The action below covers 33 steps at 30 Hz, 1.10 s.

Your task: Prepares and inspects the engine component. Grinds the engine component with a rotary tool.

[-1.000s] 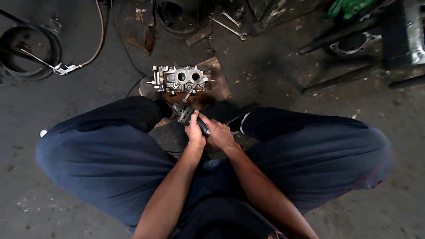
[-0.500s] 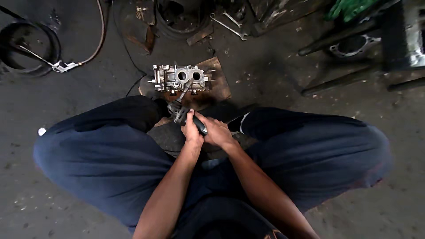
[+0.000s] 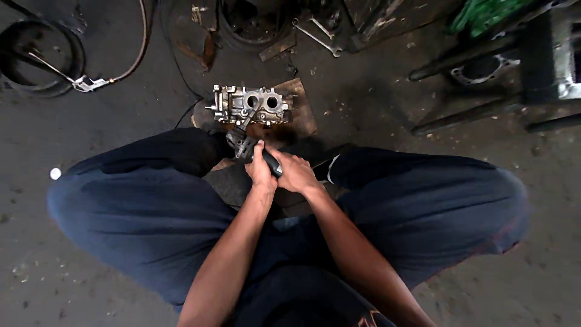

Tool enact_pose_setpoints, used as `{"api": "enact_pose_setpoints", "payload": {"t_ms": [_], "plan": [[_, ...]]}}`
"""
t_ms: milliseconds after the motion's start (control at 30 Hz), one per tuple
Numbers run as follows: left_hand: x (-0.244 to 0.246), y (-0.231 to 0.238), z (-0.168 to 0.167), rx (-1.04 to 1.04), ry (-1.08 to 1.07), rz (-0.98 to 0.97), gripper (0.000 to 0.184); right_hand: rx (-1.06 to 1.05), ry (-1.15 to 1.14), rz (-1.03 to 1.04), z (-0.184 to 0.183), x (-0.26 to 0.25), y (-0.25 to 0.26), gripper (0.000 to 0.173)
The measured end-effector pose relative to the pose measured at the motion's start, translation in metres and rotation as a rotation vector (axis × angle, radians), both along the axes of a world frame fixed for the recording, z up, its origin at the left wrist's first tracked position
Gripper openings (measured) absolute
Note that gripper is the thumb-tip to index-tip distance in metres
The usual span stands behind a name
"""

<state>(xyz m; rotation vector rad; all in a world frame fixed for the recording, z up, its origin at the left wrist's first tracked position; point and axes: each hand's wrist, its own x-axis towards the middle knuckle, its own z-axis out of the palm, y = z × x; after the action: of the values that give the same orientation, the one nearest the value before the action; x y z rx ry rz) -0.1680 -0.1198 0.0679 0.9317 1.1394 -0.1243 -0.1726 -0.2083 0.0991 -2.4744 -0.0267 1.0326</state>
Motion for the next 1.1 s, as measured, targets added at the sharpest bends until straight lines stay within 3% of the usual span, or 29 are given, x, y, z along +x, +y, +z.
{"api": "enact_pose_setpoints", "payload": {"t_ms": [200,733,900,1100], "plan": [[-0.004,-0.003,-0.002,-0.035,0.004,-0.007,0.048,-0.031,0.043,0.026,0.005,0.0,-0.003,0.098],[0.008,-0.015,-0.005,-0.022,-0.054,-0.009,0.057,0.027,-0.017,0.004,-0.007,0.013,-0.02,0.104],[0.008,-0.018,-0.006,0.019,-0.037,-0.017,0.069,0.055,-0.047,-0.011,-0.013,0.012,-0.025,0.108],[0.008,-0.022,-0.003,-0.024,-0.037,-0.028,0.062,0.051,-0.004,-0.012,-0.01,0.015,-0.03,0.105]]}}
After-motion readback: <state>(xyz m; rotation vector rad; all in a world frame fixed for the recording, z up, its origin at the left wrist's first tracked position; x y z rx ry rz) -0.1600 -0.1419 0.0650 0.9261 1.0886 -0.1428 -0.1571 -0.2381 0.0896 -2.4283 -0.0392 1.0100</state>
